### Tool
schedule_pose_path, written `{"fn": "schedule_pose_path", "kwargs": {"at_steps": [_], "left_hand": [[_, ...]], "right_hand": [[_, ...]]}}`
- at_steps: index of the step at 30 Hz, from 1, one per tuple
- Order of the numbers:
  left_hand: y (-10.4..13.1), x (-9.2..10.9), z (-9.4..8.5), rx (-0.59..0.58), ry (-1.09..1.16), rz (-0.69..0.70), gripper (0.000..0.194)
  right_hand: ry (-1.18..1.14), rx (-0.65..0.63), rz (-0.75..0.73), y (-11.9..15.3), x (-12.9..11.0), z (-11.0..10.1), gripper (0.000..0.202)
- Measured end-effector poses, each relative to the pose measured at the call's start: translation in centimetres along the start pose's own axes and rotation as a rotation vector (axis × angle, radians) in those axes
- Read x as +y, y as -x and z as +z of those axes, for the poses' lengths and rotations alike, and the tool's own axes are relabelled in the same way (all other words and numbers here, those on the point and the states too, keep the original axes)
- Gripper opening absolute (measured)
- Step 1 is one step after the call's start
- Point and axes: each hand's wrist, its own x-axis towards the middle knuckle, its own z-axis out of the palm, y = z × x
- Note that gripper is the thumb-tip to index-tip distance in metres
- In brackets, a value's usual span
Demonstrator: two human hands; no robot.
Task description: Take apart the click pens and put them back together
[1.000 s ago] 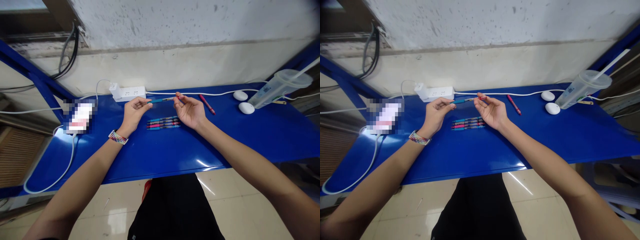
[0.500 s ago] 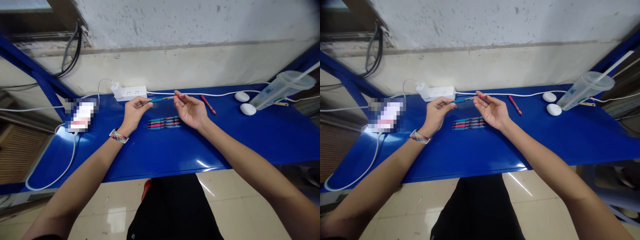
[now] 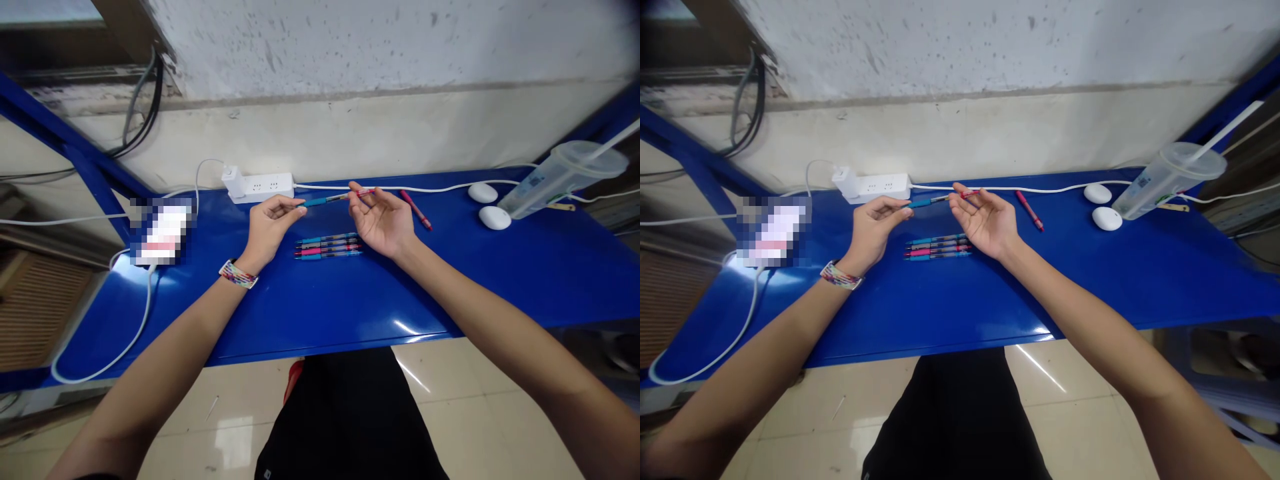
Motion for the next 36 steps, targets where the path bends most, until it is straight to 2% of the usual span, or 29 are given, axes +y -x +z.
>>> {"fn": "schedule_pose_path", "kwargs": {"at_steps": [3,8,18,26,36], "left_hand": [[0.0,0.2,0.0,0.007,-0.004,-0.006,0.021],[0.0,0.2,0.0,0.003,-0.024,-0.009,0.023],[-0.1,0.4,0.2,0.021,0.008,0.005,0.021],[-0.1,0.2,0.2,0.021,-0.009,0.003,0.02],[-0.1,0.1,0.3,0.011,0.008,0.018,0.021]], "right_hand": [[-0.007,0.017,0.008,0.0,-0.1,0.1,0.034],[0.0,-0.057,0.021,-0.5,0.0,-0.4,0.018],[0.005,-0.012,0.005,-0.2,0.0,0.0,0.026],[-0.009,-0.118,0.016,-0.4,-0.1,-0.9,0.036],[0.064,-0.033,-0.01,-0.5,0.1,-0.3,0.02]]}}
